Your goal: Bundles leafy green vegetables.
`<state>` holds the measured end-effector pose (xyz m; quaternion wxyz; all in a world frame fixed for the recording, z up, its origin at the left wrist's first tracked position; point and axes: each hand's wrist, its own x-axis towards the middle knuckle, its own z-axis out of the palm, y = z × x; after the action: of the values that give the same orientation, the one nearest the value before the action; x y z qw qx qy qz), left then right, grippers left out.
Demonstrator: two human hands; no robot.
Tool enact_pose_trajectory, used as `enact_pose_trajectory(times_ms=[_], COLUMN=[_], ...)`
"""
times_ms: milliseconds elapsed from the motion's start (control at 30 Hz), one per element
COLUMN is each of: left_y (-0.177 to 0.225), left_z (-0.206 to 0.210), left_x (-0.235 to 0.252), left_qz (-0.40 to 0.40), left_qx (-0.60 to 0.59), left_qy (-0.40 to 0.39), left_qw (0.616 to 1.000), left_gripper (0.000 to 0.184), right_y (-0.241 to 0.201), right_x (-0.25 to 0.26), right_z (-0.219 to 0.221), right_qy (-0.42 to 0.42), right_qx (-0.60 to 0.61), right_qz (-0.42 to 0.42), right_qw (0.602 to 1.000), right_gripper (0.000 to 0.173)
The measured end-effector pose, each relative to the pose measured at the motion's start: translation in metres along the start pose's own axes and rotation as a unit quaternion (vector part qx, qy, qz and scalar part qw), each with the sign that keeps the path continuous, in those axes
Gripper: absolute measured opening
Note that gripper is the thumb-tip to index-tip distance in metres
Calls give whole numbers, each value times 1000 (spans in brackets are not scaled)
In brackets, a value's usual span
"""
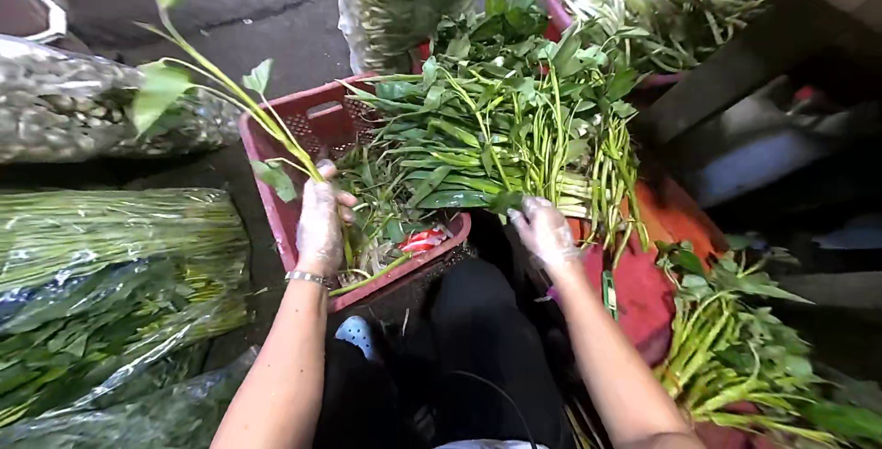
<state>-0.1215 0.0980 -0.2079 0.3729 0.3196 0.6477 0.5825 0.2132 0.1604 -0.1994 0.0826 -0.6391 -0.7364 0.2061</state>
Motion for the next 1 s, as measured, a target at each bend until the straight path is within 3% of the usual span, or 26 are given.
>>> enact_pose_trajectory(times_ms=[67,167,233,300,367,433,500,600,667,833,1000], left_y=[3,5,7,11,15,17,17,19,17,21,32], left_z=[8,18,21,20,19,19,19,20,21,23,18], left_x=[-5,-11,-13,-15,-16,-15,-13,-12,-14,-16,-21], left_qz=[-8,-18,-24,-36,-39,-36,-30,-39,-44,-54,-64], left_qx=[22,37,40,46,43,36,31,9,-9,-69,-70], left_qy=[-4,-20,-26,-25,-21,-14,-4,-1,-14,-28,-13], left_qw=[1000,999,999,998,998,999,999,999,999,996,995], left_gripper=[42,38,36,34,32,31,32,35,35,32,36], right_y=[-2,6,8,10,9,11,3,-23,-46,-112,-179], right_x=[10,17,23,26,23,21,16,11,11,5,-7], right_z=[17,20,3,-17,-38,-57,-67,-61,-44,5,52], right_qy=[40,70,19,6,21,9,-44,-76,-64,-97,-64], right_qx=[-35,-43,24,178,357,531,642,757,749,665,601], right_qz=[18,29,45,78,103,118,140,96,81,-23,-67], right_qw=[998,996,999,981,928,839,753,642,654,740,793], right_gripper=[49,41,35,32,35,32,30,33,32,32,25])
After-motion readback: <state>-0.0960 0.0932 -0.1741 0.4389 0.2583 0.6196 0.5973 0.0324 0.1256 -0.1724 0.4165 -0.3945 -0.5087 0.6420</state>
